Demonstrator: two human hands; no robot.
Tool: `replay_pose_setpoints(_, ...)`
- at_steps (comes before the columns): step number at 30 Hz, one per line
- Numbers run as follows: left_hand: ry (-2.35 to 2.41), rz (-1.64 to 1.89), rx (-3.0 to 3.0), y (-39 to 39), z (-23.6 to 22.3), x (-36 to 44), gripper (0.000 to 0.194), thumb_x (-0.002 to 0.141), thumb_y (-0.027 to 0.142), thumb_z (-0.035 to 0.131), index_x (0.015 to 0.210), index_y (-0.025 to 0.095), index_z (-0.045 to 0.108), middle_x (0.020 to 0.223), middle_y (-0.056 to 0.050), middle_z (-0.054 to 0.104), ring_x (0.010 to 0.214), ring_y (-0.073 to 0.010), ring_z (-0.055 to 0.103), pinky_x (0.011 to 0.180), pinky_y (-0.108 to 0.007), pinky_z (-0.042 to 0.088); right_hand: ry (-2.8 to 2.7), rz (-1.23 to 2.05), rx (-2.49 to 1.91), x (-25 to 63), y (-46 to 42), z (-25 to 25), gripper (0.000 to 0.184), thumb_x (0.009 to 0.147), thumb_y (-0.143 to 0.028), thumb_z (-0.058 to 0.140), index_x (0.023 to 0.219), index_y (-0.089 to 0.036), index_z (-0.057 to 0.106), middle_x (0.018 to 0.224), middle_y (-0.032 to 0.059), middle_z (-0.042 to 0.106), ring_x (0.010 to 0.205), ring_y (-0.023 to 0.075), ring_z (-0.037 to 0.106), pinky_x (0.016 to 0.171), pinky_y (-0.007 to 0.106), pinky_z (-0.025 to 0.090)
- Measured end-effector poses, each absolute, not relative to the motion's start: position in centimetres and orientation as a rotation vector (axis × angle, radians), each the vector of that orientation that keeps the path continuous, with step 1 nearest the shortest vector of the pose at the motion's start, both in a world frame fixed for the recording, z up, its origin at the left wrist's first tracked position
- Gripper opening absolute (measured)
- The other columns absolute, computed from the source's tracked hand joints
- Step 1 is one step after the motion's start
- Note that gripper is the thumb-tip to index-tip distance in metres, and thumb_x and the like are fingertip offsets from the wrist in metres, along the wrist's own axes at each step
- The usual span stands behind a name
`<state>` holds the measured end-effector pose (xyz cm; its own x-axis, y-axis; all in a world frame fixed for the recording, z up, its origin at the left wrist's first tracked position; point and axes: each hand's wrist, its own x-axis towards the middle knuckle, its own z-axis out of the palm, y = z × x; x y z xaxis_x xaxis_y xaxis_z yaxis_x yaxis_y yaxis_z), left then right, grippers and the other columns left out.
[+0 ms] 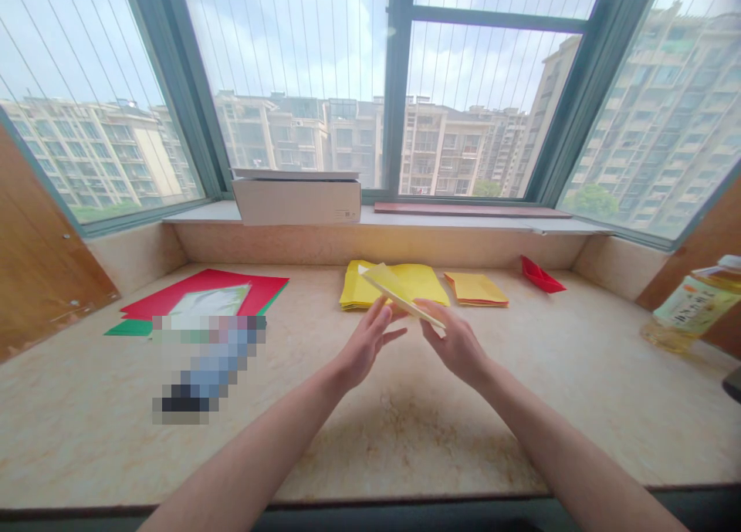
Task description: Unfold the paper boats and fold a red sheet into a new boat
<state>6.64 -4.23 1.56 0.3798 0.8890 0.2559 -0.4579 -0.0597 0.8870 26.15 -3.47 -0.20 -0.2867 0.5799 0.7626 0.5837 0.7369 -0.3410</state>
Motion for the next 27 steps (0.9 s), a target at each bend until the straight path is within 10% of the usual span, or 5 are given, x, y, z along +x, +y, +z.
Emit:
replay_pose_setpoints(9, 0.702, 1.169, 1.159, -3.0, 1.6, 6.0, 0.045, 0.079, 0.049, 0.072, 0.110, 0.017, 0.067, 0.114, -0.013, 0.071, 0.106, -0.0268, 0.065, 0.092, -0.041, 0.050, -1.420, 0.912, -0.821, 26.0, -2.8, 0.1, 0.037, 0.083, -0.045, 0.065, 0.110, -0.019, 0.065, 0.101, 0.0090, 0.074, 0.089, 0.0281, 0.071, 0.075, 0.040, 0.060)
replay_pose_setpoints(13, 0.790, 1.143, 1.120, -3.1, 1.5, 5.9, 0.043, 0.075, 0.047, 0.077, 0.099, 0.013, 0.070, 0.097, -0.012, 0.075, 0.083, -0.0226, 0.071, 0.085, -0.040, 0.054, -1.396, 0.838, -0.899, 25.7, -2.7, -0.4, 0.036, 0.082, -0.048, 0.065, 0.101, -0.018, 0.069, 0.093, 0.0075, 0.075, 0.081, 0.0264, 0.070, 0.070, 0.037, 0.058)
replay_pose_setpoints(27, 0.612, 1.184, 1.382, -3.9, 1.5, 7.0, 0.052, 0.080, 0.038, 0.073, 0.126, 0.020, 0.058, 0.107, -0.010, 0.073, 0.100, -0.0245, 0.067, 0.091, -0.037, 0.049, -1.407, 0.439, -1.044, 24.8, -3.1, -1.0, 0.028, 0.084, -0.043, 0.064, 0.098, -0.019, 0.065, 0.089, 0.0076, 0.074, 0.080, 0.0247, 0.070, 0.069, 0.034, 0.057)
